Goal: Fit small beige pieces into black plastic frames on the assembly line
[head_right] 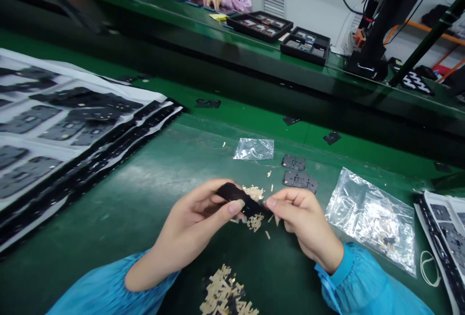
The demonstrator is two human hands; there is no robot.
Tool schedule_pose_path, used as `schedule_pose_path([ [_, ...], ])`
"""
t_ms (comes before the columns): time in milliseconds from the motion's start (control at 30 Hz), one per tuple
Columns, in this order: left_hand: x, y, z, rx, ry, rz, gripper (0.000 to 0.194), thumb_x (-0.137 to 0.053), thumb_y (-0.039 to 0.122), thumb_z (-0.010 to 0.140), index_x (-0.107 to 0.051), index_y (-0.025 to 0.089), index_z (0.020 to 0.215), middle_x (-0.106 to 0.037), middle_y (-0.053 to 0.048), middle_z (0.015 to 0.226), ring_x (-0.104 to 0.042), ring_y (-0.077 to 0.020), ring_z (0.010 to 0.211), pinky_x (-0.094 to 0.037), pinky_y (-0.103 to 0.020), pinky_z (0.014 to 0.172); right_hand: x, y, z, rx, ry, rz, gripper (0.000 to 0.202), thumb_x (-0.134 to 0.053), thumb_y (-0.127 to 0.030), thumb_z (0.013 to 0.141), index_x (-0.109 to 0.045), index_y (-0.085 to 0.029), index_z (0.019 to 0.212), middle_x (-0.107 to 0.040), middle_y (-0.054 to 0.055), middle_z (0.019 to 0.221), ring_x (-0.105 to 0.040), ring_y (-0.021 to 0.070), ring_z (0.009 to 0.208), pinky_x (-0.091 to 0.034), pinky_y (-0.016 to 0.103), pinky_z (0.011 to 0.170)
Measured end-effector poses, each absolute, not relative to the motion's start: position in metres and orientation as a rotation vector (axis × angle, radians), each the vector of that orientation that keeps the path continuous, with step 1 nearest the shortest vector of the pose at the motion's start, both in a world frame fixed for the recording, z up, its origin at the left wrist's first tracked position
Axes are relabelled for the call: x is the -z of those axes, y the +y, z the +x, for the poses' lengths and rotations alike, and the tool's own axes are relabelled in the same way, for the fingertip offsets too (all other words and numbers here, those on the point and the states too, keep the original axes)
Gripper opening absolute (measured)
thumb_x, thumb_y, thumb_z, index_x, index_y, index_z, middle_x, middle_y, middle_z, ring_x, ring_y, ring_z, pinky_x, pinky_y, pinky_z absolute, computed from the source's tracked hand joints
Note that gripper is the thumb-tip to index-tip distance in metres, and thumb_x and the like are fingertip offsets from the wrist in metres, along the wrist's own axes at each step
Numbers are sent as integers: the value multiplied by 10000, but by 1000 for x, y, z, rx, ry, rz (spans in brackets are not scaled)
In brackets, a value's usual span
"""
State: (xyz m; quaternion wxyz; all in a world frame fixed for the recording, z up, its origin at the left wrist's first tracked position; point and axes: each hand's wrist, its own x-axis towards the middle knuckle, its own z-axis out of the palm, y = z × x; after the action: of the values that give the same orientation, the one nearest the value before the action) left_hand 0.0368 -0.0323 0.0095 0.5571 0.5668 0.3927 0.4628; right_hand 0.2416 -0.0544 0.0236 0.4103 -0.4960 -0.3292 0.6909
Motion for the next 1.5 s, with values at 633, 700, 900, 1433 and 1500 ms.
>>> schedule_pose_path([
  [633, -27, -30, 28, -1034, 778, 2140, 319, -660, 99, 925, -730, 257, 1192, -806, -17, 1068, -775, -175, 952, -633, -228, 819, -39, -61, 247, -680, -1812, -1112, 118, -723, -83, 849, -737, -193, 889, -675, -6, 741, -615, 148, 688, -454, 303, 671],
  [700, -26, -30, 29, -1097, 732, 2236, 293, -617, 69, 939, -743, 234, 1146, -811, -19, 1028, -778, -172, 932, -637, -229, 813, -41, -62, 248, -693, -1808, -1105, 121, -742, -99, 844, -731, -195, 918, -675, -4, 757, -621, 152, 700, -465, 300, 664],
  [900, -25, -32, 32, -1164, 741, 2311, 237, -609, 72, 943, -744, 183, 1103, -814, -43, 1006, -785, -179, 909, -651, -232, 801, -47, -65, 249, -570, -1888, -1061, 126, -718, -114, 889, -694, -184, 991, -675, 27, 854, -616, 168, 762, -478, 315, 684],
  [1433, -29, -36, 33, -1118, 749, 2463, 225, -568, 85, 962, -736, 183, 1076, -817, -57, 1009, -795, -202, 880, -666, -294, 796, -57, -69, 245, -913, -1726, -1364, 100, -673, -182, 905, -670, -223, 814, -585, -11, 750, -528, 165, 693, -379, 304, 611],
  [1500, -28, -36, 33, -1119, 752, 2474, 223, -569, 78, 959, -730, 177, 1079, -817, -57, 1014, -794, -204, 887, -664, -296, 800, -55, -68, 243, -955, -1672, -1401, 89, -679, -193, 891, -673, -223, 807, -574, -13, 756, -498, 158, 675, -356, 295, 588],
])
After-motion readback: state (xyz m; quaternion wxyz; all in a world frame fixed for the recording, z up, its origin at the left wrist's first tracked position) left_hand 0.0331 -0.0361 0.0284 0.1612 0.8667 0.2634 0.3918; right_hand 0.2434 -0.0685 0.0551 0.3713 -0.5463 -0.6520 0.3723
